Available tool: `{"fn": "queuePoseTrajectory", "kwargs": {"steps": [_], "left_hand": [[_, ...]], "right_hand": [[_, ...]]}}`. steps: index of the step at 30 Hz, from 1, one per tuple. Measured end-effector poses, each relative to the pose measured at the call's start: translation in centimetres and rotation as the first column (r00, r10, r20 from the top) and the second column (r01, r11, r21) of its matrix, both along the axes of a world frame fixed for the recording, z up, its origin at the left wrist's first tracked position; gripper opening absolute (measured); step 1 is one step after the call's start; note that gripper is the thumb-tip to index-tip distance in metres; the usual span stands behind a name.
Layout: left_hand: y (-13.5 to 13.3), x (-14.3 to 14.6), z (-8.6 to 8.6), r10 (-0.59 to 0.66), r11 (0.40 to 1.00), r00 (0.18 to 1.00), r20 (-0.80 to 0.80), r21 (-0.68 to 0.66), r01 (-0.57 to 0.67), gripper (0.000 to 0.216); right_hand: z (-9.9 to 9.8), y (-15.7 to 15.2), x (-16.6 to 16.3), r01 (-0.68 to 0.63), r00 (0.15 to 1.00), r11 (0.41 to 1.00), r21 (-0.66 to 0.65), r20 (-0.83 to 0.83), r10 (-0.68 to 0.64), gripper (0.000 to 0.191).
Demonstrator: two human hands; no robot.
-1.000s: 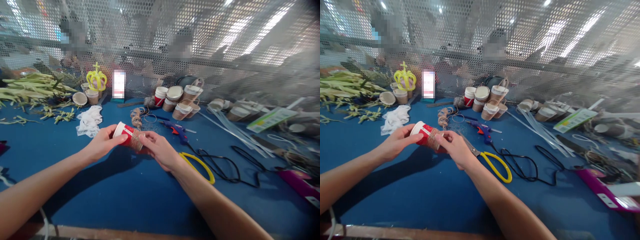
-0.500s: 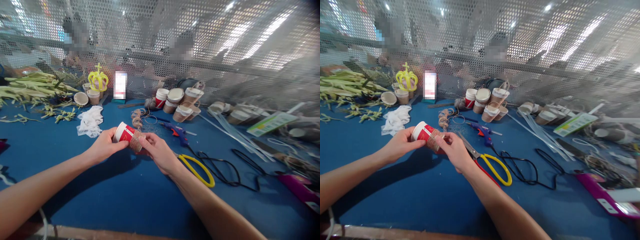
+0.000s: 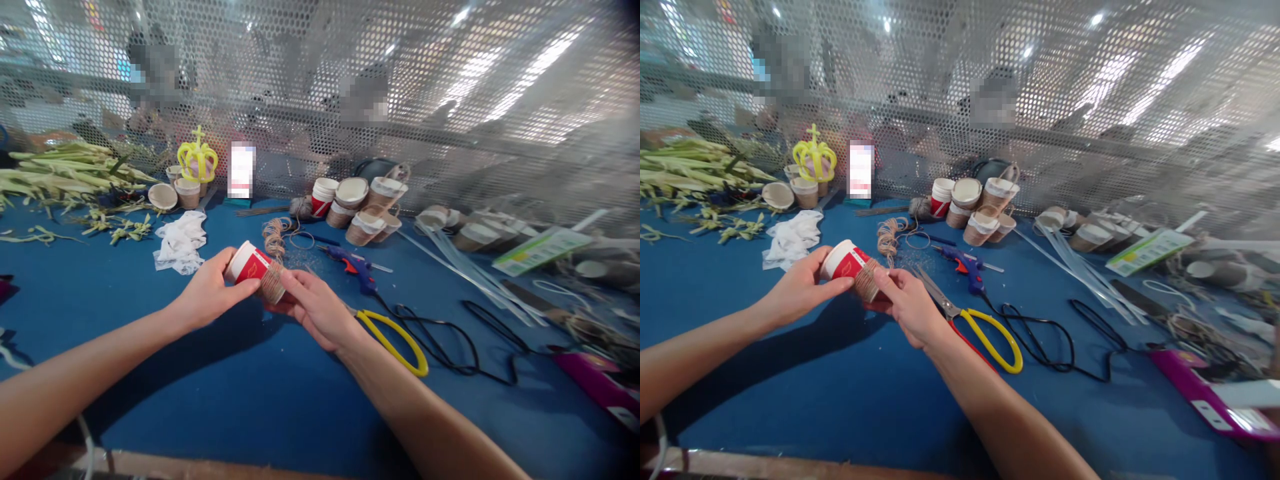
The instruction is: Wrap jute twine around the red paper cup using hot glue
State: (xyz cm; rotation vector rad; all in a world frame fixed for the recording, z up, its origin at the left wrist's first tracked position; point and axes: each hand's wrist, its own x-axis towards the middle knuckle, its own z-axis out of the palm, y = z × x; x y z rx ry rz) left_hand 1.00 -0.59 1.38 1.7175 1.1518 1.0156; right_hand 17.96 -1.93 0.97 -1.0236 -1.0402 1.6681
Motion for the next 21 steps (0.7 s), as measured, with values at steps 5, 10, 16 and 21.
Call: {"fn": "queuePoseTrajectory", "kwargs": {"steps": [5,10,16,21], "left_hand": [[0.1,-0.3,-0.5,0.159,0.899,0.987,0.016,0.411,-0.152,0.043],[-0.6,-0.2,-1.0,0.251,0.688,0.955,-0.156,0.723,-0.063,0.038],[-1.0,0.1,-1.5,0.243,0.683,0.942,-0.23,0.73,0.003,0.027],[-0.9,0.2,-1.5,0.245,0.693,0.949,-0.199,0.72,-0.028,0.027]], "right_hand": [[0.1,0.2,-0.2,-0.018,0.969,0.993,-0.117,-0.247,-0.011,0.03],[-0.2,0.0,-0.4,-0.025,0.946,0.991,-0.132,-0.325,-0.019,0.032],[-0.6,-0.8,-1.0,-0.059,0.946,0.995,-0.085,-0.324,0.029,0.032],[-0.5,-1.1,-1.2,-0.05,0.957,0.999,0.01,-0.285,0.05,0.027]]}}
